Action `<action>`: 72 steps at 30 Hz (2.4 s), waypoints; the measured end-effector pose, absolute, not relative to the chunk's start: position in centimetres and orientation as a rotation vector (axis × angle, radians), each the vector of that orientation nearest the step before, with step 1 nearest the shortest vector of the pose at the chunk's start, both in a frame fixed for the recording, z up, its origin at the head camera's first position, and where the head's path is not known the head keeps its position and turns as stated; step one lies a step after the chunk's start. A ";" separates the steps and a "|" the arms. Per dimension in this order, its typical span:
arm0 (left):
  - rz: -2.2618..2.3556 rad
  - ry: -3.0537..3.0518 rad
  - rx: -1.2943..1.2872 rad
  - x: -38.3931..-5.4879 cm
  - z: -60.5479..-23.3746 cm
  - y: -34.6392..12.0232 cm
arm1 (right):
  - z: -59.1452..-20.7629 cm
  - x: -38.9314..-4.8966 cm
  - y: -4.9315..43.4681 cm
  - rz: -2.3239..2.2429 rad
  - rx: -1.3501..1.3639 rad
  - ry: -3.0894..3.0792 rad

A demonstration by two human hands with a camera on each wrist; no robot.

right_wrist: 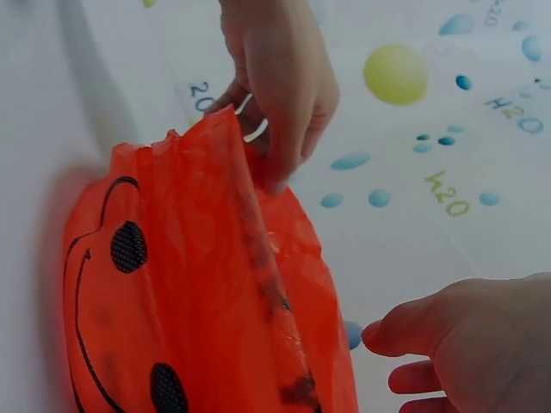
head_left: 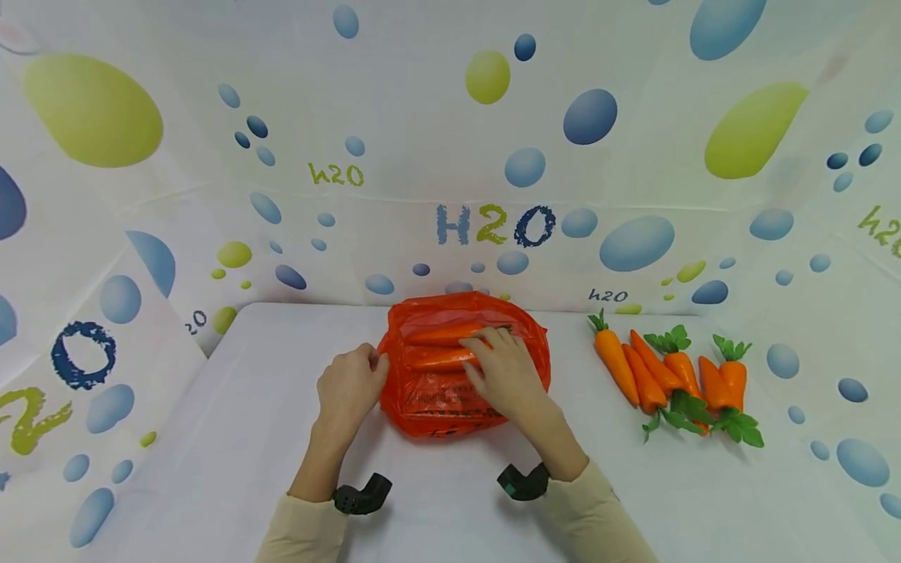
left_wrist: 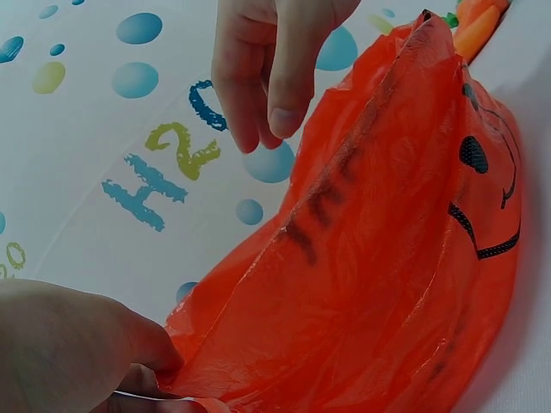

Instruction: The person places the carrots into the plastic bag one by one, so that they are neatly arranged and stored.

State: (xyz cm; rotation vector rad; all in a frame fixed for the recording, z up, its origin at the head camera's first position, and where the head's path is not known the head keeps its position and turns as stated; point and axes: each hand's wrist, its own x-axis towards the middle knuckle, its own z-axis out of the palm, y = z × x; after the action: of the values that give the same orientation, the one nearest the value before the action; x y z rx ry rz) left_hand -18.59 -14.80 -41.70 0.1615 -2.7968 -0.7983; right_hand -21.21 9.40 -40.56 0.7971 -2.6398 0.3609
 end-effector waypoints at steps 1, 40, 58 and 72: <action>-0.800 -2.797 0.162 -18.6 -41.7 -14.8 | -40.5 -21.2 9.5 0.373 0.797 -2.632; -0.787 -2.800 0.138 -18.7 -41.6 -14.7 | -38.1 -22.5 15.1 0.636 0.510 -2.559; -0.790 -2.808 0.131 -18.6 -41.6 -14.7 | -38.1 -23.1 17.8 0.651 0.352 -2.584; -0.792 -2.817 0.136 -18.7 -41.6 -14.5 | -38.2 -23.7 20.1 0.641 0.211 -2.617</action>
State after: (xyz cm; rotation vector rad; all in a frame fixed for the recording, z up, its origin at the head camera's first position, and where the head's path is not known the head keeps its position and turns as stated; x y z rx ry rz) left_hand -18.65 -14.52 -41.58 0.1360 -2.8174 -0.7919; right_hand -23.66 20.07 -38.23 0.2111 -2.6173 0.6407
